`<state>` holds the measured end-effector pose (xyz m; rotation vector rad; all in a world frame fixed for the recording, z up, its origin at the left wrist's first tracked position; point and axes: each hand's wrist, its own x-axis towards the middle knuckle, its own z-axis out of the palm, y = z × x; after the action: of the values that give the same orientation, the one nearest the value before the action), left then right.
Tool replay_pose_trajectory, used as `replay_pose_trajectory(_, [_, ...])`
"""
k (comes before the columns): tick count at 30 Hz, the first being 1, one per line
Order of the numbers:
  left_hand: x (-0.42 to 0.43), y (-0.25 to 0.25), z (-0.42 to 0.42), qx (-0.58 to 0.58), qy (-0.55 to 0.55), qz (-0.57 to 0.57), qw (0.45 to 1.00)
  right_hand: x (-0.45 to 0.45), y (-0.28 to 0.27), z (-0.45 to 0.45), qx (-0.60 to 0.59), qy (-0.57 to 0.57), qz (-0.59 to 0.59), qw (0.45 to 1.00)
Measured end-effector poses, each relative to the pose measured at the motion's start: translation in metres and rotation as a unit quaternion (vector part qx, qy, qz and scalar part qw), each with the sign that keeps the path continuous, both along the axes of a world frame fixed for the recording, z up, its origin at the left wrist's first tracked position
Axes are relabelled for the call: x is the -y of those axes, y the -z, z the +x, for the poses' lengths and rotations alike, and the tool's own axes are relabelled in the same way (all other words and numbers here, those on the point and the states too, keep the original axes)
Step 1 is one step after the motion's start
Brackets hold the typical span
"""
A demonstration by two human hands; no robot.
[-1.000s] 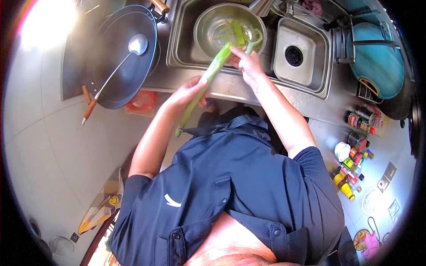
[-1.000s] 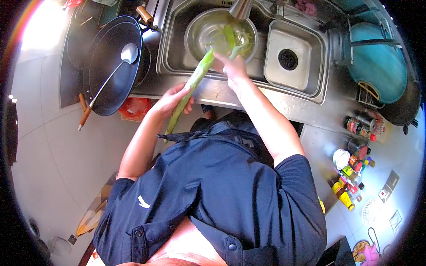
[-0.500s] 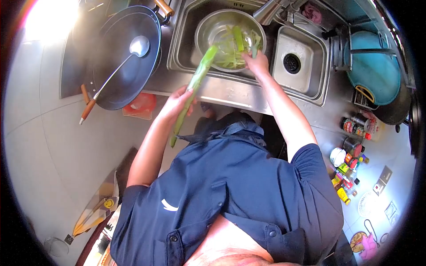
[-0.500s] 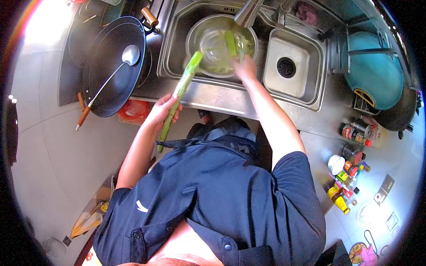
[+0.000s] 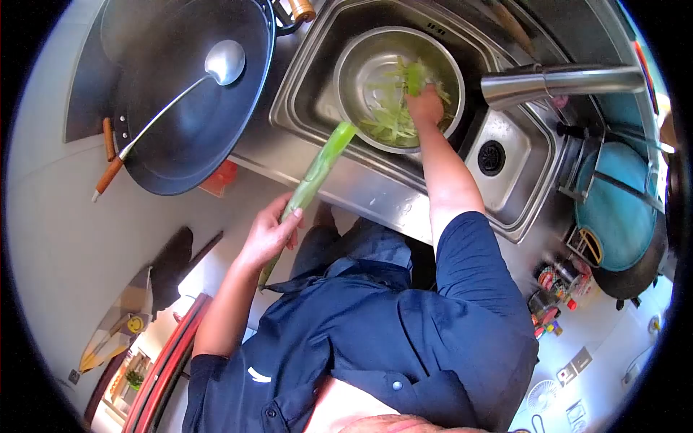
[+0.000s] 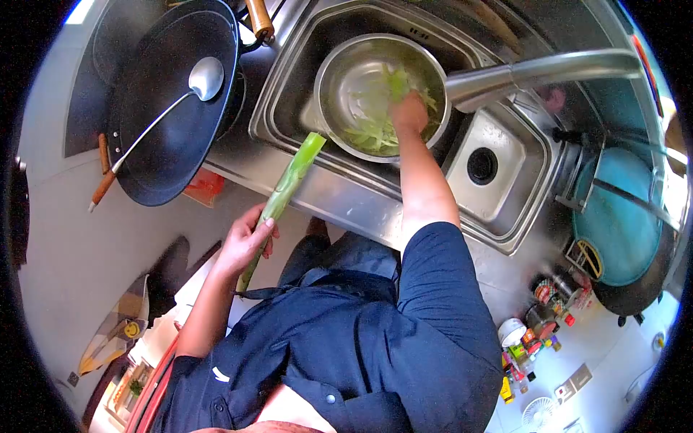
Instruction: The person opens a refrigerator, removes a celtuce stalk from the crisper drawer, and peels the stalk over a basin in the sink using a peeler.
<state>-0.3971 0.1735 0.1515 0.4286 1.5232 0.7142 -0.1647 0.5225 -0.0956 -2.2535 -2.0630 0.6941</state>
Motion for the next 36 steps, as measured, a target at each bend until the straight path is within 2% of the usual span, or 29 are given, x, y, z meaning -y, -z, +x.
replay_pose_trajectory(6, [0.002,0.007,0.000,0.005,-0.029,-0.026,0.999,0.000,0.003,-0.010,0.053,0.002,-0.014,0.998])
replay_pose_trajectory(10, [-0.007,0.004,0.003,-0.004,-0.025,-0.026,0.999,-0.002,-0.008,0.002,0.042,0.014,-0.014,0.999])
replay_pose_trajectory(12, [-0.018,0.003,0.005,0.010,-0.031,-0.017,0.999,-0.005,0.005,0.015,-0.039,0.046,0.029,0.998])
replay_pose_trajectory(13, [-0.025,0.004,0.007,0.012,-0.030,-0.016,0.999,0.000,-0.008,0.017,-0.038,0.047,0.030,0.998])
replay_pose_trajectory(14, [-0.033,0.004,0.009,0.015,-0.018,-0.008,1.000,0.010,-0.034,0.019,-0.232,0.143,-0.047,0.961])
replay_pose_trajectory(15, [-0.042,0.005,0.012,0.020,-0.004,-0.002,1.000,0.021,-0.052,0.024,-0.413,0.232,-0.121,0.872])
replay_pose_trajectory(16, [-0.057,0.000,0.016,0.014,0.018,-0.019,1.000,0.028,-0.054,0.034,-0.477,0.215,-0.115,0.844])
replay_pose_trajectory(18, [-0.081,0.012,0.025,-0.019,0.063,0.019,0.998,0.048,-0.057,0.054,-0.487,0.217,-0.109,0.839])
replay_pose_trajectory(20, [-0.112,0.031,0.037,-0.098,0.126,0.024,0.987,0.069,-0.075,0.071,-0.497,0.218,-0.104,0.833])
replay_pose_trajectory(22, [-0.150,0.054,0.046,-0.111,0.153,0.044,0.981,0.089,-0.109,0.080,-0.530,0.230,-0.198,0.792])
replay_pose_trajectory(25, [-0.203,0.069,0.065,-0.217,0.226,0.049,0.948,0.110,-0.136,0.087,-0.583,0.259,-0.191,0.746])
replay_pose_trajectory(27, [-0.228,0.130,0.066,-0.322,0.312,0.088,0.890,0.116,-0.146,0.093,-0.615,0.240,-0.200,0.724])
replay_pose_trajectory(28, [-0.236,0.131,0.067,-0.323,0.314,0.090,0.888,0.118,-0.149,0.096,-0.634,0.235,-0.202,0.709])
replay_pose_trajectory(30, [-0.243,0.134,0.072,-0.453,0.389,0.109,0.795,0.120,-0.155,0.100,-0.656,0.245,-0.208,0.683])
replay_pose_trajectory(31, [-0.242,0.127,0.077,-0.455,0.393,0.109,0.792,0.121,-0.160,0.102,-0.676,0.250,-0.215,0.659])
replay_pose_trajectory(33, [-0.235,0.109,0.086,-0.558,0.416,0.165,0.699,0.124,-0.166,0.105,-0.701,0.250,-0.227,0.628])
replay_pose_trajectory(34, [-0.230,0.097,0.092,-0.562,0.419,0.164,0.694,0.125,-0.174,0.103,-0.725,0.242,-0.242,0.598])
replay_pose_trajectory(35, [-0.223,0.087,0.101,-0.429,0.332,0.171,0.823,0.128,-0.180,0.103,-0.747,0.234,-0.259,0.566])
replay_pose_trajectory(36, [-0.219,0.077,0.108,-0.280,0.229,0.171,0.916,0.132,-0.182,0.102,-0.761,0.223,-0.274,0.544])
